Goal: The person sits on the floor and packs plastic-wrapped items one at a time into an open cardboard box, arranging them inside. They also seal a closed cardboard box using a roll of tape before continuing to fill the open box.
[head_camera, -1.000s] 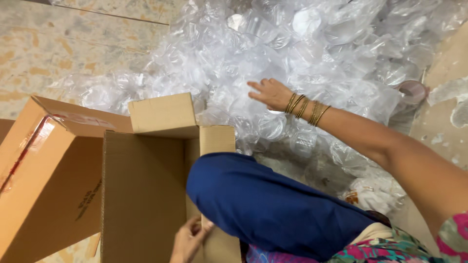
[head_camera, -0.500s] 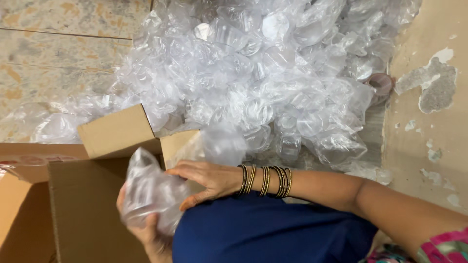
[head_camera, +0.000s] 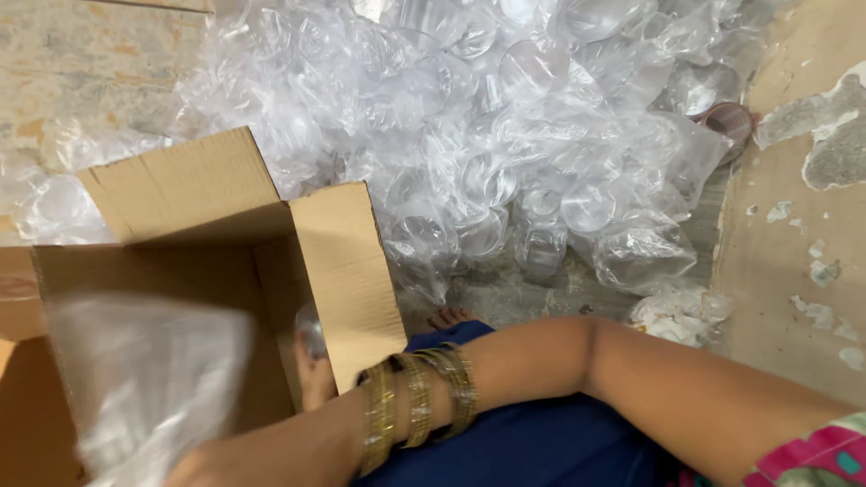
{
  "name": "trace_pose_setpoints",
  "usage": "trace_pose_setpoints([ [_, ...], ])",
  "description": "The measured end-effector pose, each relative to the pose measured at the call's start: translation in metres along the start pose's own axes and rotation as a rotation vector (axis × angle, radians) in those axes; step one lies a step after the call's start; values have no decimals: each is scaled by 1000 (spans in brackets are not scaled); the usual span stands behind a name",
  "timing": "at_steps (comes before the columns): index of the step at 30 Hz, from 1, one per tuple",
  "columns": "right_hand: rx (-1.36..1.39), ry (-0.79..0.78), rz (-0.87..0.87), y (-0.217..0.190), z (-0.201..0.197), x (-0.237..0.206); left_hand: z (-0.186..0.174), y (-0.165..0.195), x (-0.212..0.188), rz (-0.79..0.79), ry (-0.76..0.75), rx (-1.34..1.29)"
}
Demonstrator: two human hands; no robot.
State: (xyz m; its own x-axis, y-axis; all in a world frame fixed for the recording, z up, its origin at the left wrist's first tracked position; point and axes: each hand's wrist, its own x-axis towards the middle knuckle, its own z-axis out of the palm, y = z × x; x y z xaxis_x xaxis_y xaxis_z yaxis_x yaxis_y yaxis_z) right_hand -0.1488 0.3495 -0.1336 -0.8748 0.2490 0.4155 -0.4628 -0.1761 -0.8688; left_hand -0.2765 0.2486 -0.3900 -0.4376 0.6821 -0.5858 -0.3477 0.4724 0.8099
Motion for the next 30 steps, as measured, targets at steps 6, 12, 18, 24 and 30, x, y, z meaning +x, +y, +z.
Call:
trace_pose_setpoints([
  [6, -432, 47, 109, 69, -17, 2, -36, -17, -22, -219, 284, -273],
  [12, -835, 425, 22, 32, -94, -117, -66, -17, -20, -330, 451, -961],
  [18, -1329, 412, 362, 46, -185, -179, -12, -6, -4, -108, 387, -737],
  [24, -1468, 463, 457, 93, -205, -225, 68, 16, -24, 374, 541, -321],
  [30, -1551, 264, 480, 90, -220, -241, 85, 49, -45, 552, 374, -108],
])
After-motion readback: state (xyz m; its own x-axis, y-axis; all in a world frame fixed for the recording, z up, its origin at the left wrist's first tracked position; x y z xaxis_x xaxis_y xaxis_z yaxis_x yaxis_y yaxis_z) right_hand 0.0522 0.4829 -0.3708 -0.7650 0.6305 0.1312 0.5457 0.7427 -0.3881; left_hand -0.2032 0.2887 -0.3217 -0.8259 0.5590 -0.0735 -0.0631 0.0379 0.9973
